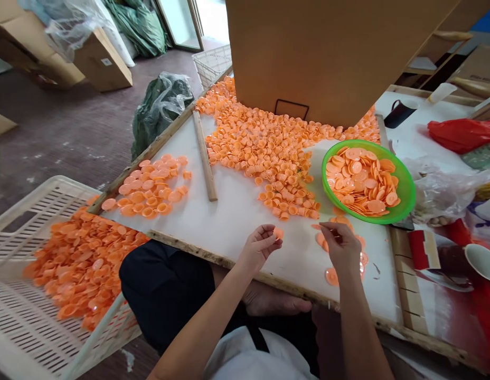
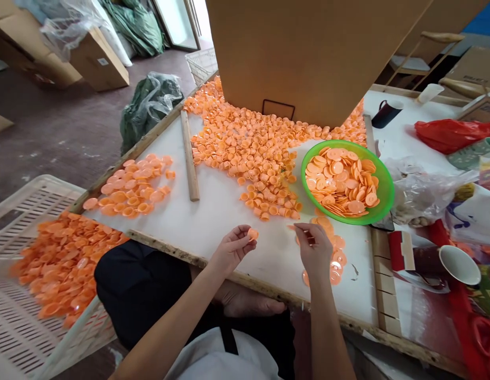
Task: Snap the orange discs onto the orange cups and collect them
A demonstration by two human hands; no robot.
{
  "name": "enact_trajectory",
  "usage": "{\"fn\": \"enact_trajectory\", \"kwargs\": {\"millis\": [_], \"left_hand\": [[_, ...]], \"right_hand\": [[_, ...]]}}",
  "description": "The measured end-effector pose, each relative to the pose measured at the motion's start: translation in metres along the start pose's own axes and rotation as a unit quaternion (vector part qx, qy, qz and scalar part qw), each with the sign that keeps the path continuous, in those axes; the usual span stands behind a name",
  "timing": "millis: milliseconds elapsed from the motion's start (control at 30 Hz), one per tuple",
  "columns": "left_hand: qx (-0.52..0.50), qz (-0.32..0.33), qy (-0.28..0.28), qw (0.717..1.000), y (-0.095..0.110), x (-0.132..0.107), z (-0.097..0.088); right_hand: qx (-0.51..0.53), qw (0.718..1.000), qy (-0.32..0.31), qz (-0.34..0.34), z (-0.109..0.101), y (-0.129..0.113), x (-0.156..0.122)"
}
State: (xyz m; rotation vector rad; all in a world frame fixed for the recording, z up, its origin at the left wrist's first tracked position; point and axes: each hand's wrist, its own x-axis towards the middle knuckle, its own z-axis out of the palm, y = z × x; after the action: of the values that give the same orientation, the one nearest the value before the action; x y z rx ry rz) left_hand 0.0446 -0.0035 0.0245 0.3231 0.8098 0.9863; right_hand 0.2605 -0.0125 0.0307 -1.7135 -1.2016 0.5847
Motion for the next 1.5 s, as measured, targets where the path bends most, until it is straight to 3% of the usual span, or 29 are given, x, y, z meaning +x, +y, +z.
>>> {"fn": "enact_trajectory", "kwargs": {"millis": [100, 200, 433, 600, 700, 867, 1100, 1267, 1500], "left_hand": [[-0.037, -0.003, -0.02, 0.999, 0.002, -0.012, 0.003], [-0.043, 0.009, -0.048, 0.998, 0.0, -0.018, 0.006], [0.064, 0.1, -0.076, 0.99, -0.003, -0.027, 0.007], [0.207, 0.158, -0.139, 0.956, -0.001, -0.033, 0.007], [0.256, 0.183, -0.121, 0.941, 0.002, -0.038, 0.01], [0.25, 0.193, -0.136, 0.939, 0.005, -0.043, 0.011], [0.323, 0.331, -0.092, 0.882, 0.003, -0.05, 0.005], [0.367, 0.34, -0.042, 0.865, 0.005, -0.057, 0.004], [0.351, 0.279, -0.031, 0.893, 0.005, -0.051, 0.0]], "right_hand": [[0.176, 0.974, -0.127, 0.063, 0.018, -0.024, -0.023], [0.275, 0.937, -0.194, 0.091, 0.039, -0.038, -0.041], [0.334, 0.915, -0.192, 0.119, 0.055, -0.034, -0.057], [0.35, 0.913, -0.188, 0.09, 0.055, -0.027, -0.062], [0.327, 0.924, -0.191, 0.051, 0.054, -0.028, -0.062], [0.288, 0.917, -0.275, -0.022, 0.046, -0.04, -0.061], [0.272, 0.933, -0.22, -0.084, 0.04, -0.049, -0.067], [0.239, 0.951, -0.182, -0.067, 0.046, -0.051, -0.078], [0.26, 0.944, -0.204, 0.008, 0.051, -0.048, -0.08]]}}
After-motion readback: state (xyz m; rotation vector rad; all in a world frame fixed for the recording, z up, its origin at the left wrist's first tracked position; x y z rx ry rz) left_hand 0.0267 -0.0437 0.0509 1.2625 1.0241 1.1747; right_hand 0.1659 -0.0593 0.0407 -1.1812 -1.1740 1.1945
